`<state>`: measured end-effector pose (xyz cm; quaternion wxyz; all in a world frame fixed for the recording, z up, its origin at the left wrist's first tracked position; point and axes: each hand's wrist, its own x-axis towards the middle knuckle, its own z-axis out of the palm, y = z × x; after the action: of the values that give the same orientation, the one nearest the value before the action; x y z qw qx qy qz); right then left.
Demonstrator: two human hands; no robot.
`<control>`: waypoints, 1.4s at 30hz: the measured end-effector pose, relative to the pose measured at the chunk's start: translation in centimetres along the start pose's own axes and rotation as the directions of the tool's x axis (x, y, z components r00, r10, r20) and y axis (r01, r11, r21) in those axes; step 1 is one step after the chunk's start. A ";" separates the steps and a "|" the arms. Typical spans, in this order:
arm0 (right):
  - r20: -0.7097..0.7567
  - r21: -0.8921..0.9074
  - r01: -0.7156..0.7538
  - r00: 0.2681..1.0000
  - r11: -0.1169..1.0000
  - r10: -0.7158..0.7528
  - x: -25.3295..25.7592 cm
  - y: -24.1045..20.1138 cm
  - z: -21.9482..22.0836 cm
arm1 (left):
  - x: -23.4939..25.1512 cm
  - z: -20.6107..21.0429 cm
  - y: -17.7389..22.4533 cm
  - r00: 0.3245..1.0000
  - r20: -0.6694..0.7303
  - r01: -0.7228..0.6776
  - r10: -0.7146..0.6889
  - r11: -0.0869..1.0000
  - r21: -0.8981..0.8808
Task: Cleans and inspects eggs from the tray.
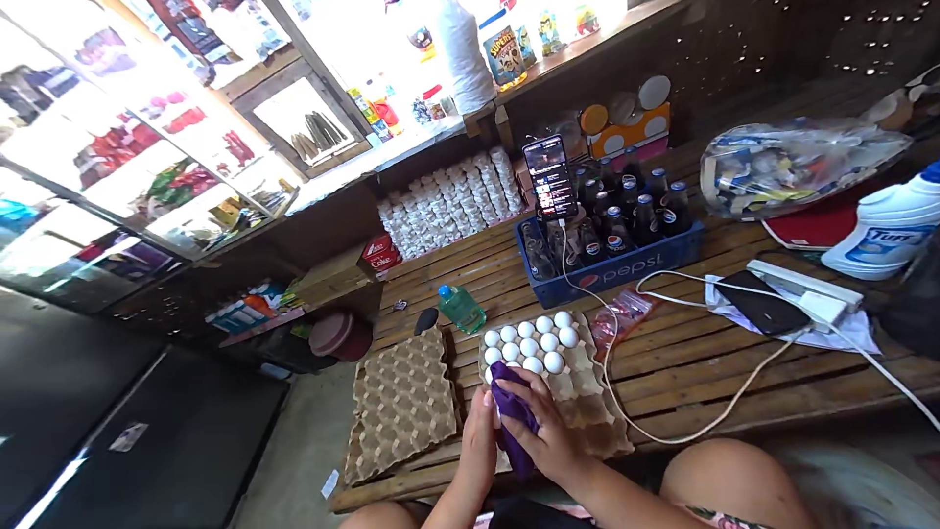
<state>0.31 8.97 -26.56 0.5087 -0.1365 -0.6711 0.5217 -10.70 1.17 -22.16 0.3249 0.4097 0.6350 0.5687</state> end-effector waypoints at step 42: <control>0.073 -0.133 0.099 0.993 0.986 -0.090 -0.3 0.2 0.5 | 0.2 0.0 1.0 0.999 -0.023 -0.027 0.025 0.992 -0.123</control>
<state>-0.02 8.56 -26.89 0.4996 -0.1216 -0.7275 0.4543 -10.64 1.36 -21.17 0.3355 0.3910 0.5966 0.6153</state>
